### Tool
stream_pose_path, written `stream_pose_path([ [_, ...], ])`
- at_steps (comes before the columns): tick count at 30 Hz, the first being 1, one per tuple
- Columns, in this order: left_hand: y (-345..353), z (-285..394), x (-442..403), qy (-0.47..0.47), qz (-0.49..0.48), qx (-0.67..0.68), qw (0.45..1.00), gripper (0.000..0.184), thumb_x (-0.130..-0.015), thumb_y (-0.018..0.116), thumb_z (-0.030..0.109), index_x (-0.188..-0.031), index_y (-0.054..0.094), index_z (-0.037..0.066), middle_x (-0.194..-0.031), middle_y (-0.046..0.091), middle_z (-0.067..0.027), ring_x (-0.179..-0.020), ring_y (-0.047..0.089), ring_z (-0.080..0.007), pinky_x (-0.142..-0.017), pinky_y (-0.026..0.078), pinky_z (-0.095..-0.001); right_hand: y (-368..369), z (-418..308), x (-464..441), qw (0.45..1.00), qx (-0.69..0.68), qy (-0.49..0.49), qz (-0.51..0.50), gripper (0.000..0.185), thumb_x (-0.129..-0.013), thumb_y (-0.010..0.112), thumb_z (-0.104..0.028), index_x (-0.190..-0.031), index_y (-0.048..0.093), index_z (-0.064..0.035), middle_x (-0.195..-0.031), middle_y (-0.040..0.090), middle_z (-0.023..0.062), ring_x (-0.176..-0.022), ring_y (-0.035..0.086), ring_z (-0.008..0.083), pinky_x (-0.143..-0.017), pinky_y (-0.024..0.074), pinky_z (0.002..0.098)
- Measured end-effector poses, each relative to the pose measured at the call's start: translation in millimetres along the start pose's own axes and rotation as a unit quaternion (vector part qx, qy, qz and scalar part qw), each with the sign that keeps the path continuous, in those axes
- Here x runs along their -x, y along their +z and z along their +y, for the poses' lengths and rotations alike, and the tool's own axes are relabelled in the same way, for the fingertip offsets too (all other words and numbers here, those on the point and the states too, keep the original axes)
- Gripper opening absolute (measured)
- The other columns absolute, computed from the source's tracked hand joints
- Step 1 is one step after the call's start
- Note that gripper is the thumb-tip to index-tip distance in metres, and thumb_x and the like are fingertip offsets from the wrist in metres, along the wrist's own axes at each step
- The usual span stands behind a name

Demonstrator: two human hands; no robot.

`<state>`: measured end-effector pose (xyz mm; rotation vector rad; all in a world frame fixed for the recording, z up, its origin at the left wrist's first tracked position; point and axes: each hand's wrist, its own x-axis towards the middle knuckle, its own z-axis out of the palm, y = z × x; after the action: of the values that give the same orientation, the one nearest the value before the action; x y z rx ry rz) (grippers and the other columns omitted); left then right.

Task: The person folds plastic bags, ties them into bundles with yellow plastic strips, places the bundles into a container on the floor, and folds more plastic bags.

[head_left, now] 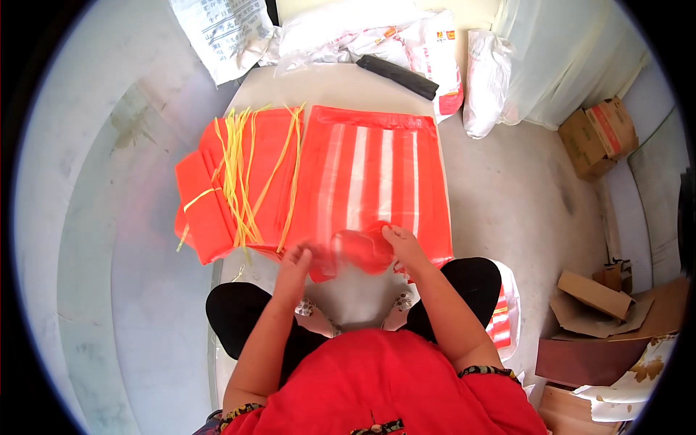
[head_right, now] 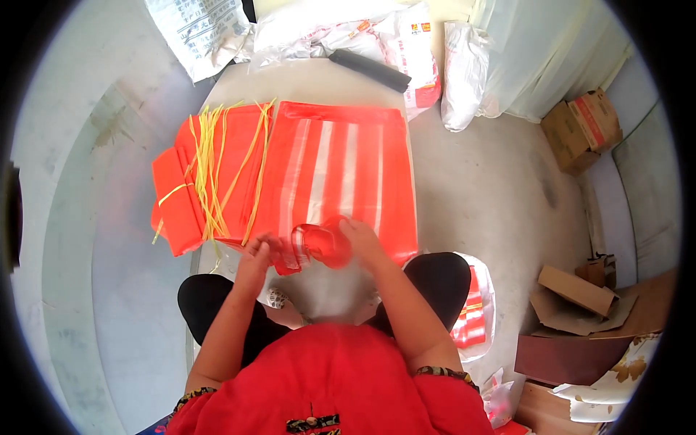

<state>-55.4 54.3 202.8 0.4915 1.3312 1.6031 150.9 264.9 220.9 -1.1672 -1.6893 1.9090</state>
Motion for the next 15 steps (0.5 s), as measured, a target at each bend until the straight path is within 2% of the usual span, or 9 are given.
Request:
stream_pose_path([
  [2,5.7,21.3,-9.2,0.056,0.066,-0.033,0.996,0.051,-0.11,0.052,0.021,-0.157,0.043,0.002,-0.153,0.053,-0.0146,-0.143,0.048,-0.0221,-0.119,0.037,-0.0369,-2.5,-8.6,5.5,0.998,-0.026,0.051,0.003,0.037,-0.109,0.053,-0.044,-0.112,0.07,-0.0109,-0.085,0.068,-0.0011,-0.057,0.056,0.0085,-0.041,0.0421,0.029],
  [5,5.7,28.0,-34.0,0.081,0.029,-0.034,0.996,0.054,-0.113,0.045,0.02,-0.163,0.031,0.005,-0.167,0.034,-0.0127,-0.155,0.033,-0.0235,-0.126,0.027,-0.0368,-4.3,-12.7,5.5,0.995,-0.028,0.099,0.016,0.038,-0.108,0.053,-0.046,-0.116,0.069,-0.0122,-0.089,0.07,0.0003,-0.06,0.06,0.0098,-0.042,0.0449,0.0295],
  [7,6.1,28.2,-48.7,0.057,0.021,-0.04,0.997,0.057,-0.113,0.044,0.022,-0.165,0.026,0.006,-0.171,0.028,-0.0132,-0.158,0.026,-0.0243,-0.127,0.022,-0.0378,-5.2,-13.4,6.7,0.995,-0.012,0.096,0.017,0.039,-0.108,0.054,-0.047,-0.118,0.068,-0.0122,-0.091,0.071,0.0008,-0.061,0.061,0.0102,-0.043,0.0457,0.0291],
  [10,7.2,18.1,-81.6,0.036,0.044,0.005,0.998,0.059,-0.113,0.044,0.025,-0.166,0.024,0.007,-0.172,0.025,-0.0131,-0.16,0.022,-0.0247,-0.128,0.02,-0.0379,-14.5,-2.3,1.2,0.991,-0.004,0.128,-0.03,0.064,-0.101,0.055,-0.06,-0.147,0.058,-0.0162,-0.129,0.065,0.0071,-0.096,0.06,0.0257,-0.072,0.05,0.0463],
  [11,6.9,15.0,-92.3,0.033,0.057,0.029,0.997,0.06,-0.113,0.044,0.027,-0.166,0.024,0.007,-0.172,0.025,-0.0129,-0.16,0.022,-0.0247,-0.128,0.02,-0.0378,-17.0,6.8,-3.5,0.993,-0.016,0.109,-0.031,0.062,-0.101,0.055,-0.06,-0.145,0.059,-0.0159,-0.123,0.066,0.0058,-0.091,0.059,0.0232,-0.068,0.0487,0.0433],
  [13,12.0,22.7,-100.4,0.035,0.068,-0.013,0.997,0.061,-0.113,0.046,0.03,-0.166,0.025,0.008,-0.169,0.031,-0.0114,-0.153,0.033,-0.0226,-0.125,0.026,-0.0366,-16.5,15.8,-8.8,0.996,-0.04,0.067,-0.034,0.059,-0.102,0.055,-0.058,-0.142,0.061,-0.0153,-0.11,0.067,0.0033,-0.08,0.057,0.0183,-0.061,0.0462,0.0372],
  [15,18.4,33.0,-103.8,0.019,0.079,-0.048,0.996,0.063,-0.112,0.048,0.032,-0.166,0.026,0.008,-0.162,0.04,-0.0092,-0.142,0.042,-0.0194,-0.119,0.033,-0.0352,-16.8,7.8,-3.6,0.994,-0.057,0.084,-0.029,0.054,-0.103,0.056,-0.055,-0.138,0.064,-0.0152,-0.098,0.065,-0.0003,-0.072,0.053,0.0133,-0.055,0.0412,0.0321],
])
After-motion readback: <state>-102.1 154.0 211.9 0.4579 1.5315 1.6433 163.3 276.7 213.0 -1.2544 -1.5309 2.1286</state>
